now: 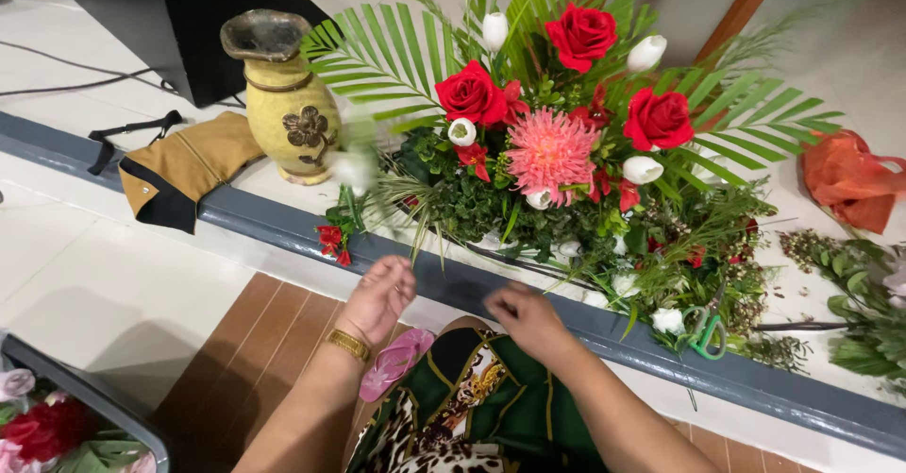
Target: The person arranges a floral display on a low table, placing red roses, white tulips, and greenery into a foam base. They use shears to trim stems and adjust the placement of flowers and leaves to build a balanced arrangement.
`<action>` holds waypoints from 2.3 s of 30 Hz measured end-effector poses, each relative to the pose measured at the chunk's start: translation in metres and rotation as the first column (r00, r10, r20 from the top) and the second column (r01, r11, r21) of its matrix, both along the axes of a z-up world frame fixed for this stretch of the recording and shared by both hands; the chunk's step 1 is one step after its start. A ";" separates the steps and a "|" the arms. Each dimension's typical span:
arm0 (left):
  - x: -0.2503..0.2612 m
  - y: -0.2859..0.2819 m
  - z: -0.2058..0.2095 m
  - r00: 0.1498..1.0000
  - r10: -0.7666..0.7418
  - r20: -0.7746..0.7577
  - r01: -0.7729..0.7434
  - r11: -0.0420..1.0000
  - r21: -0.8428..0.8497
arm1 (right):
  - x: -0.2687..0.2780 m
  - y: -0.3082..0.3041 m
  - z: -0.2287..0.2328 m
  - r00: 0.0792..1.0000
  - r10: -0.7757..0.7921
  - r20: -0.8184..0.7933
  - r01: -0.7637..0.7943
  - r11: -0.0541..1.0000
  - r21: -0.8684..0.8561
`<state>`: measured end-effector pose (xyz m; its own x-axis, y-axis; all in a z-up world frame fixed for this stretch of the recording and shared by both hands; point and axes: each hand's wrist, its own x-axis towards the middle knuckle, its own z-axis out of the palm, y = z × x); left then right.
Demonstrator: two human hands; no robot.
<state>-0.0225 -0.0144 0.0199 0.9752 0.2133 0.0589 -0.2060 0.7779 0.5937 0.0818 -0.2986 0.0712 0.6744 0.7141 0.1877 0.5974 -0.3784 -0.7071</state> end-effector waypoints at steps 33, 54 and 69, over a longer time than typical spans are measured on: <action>0.075 -0.121 0.140 0.962 0.144 0.232 -0.258 0.757 0.600 | 0.102 -0.002 0.301 0.962 -0.271 -0.029 0.219 0.707 0.673; 0.082 -0.108 0.129 0.991 0.130 0.014 -0.112 0.786 0.608 | 0.230 0.078 0.213 0.920 -0.370 0.127 0.377 0.925 -0.040; 0.075 -0.111 0.138 0.991 0.125 -0.040 -0.070 0.764 0.641 | 0.256 0.077 0.174 0.868 -0.415 0.274 0.447 0.892 -0.064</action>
